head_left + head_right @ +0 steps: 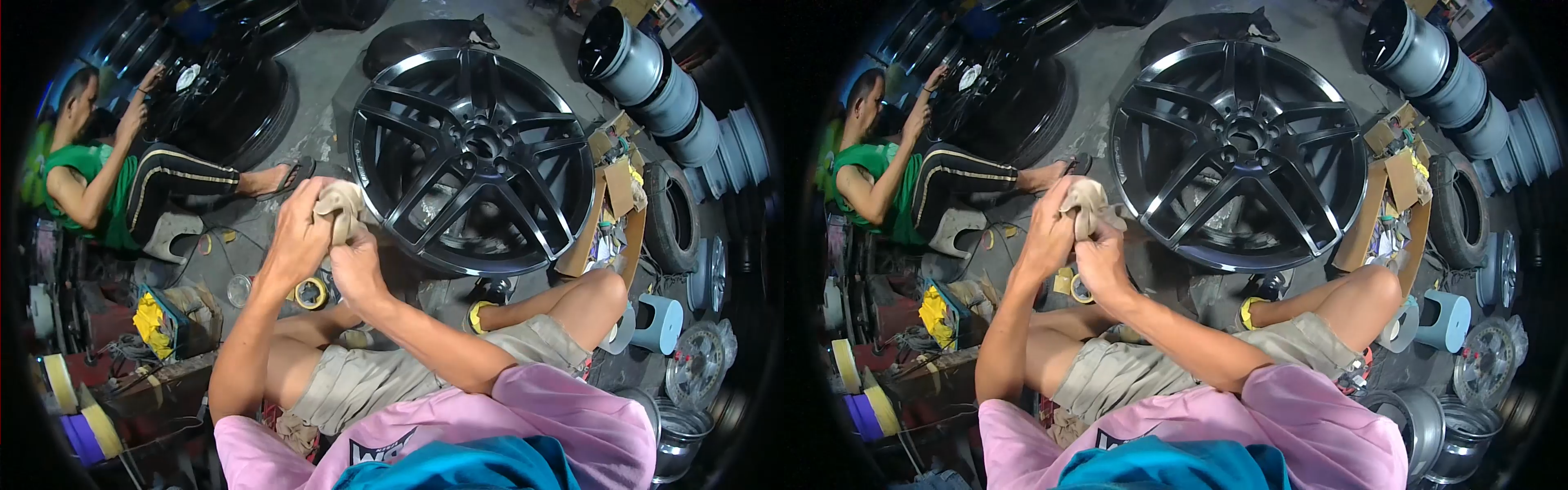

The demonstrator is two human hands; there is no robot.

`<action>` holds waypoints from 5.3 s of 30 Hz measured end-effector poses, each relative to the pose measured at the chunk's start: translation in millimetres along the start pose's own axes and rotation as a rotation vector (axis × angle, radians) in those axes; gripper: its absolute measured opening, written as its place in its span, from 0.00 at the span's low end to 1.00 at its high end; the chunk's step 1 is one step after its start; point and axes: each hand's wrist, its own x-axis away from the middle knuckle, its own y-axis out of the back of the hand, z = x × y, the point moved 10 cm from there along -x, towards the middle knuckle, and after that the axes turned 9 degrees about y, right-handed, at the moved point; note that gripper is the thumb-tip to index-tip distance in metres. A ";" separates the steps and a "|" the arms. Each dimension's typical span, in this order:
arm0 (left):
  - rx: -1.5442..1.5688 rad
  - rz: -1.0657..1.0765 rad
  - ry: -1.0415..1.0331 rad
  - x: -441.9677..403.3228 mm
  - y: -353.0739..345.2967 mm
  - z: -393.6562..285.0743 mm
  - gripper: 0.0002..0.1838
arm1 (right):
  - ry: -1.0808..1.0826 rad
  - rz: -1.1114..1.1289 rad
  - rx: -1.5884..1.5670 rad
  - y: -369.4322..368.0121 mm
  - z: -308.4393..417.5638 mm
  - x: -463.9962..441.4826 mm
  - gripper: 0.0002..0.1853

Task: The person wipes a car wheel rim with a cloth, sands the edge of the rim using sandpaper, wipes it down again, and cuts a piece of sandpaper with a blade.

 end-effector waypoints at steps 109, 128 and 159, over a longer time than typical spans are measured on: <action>0.120 0.477 0.525 -66.4 -82.2 132.2 0.22 | 0.354 0.634 0.903 65.5 39.8 74.6 0.08; -0.327 0.808 0.508 -16.9 -81.7 120.7 0.18 | 0.850 0.402 1.270 29.4 104.2 -22.1 0.11; -0.521 0.725 0.297 -13.9 -61.9 87.4 0.17 | 0.844 0.480 1.367 10.5 78.2 -40.0 0.12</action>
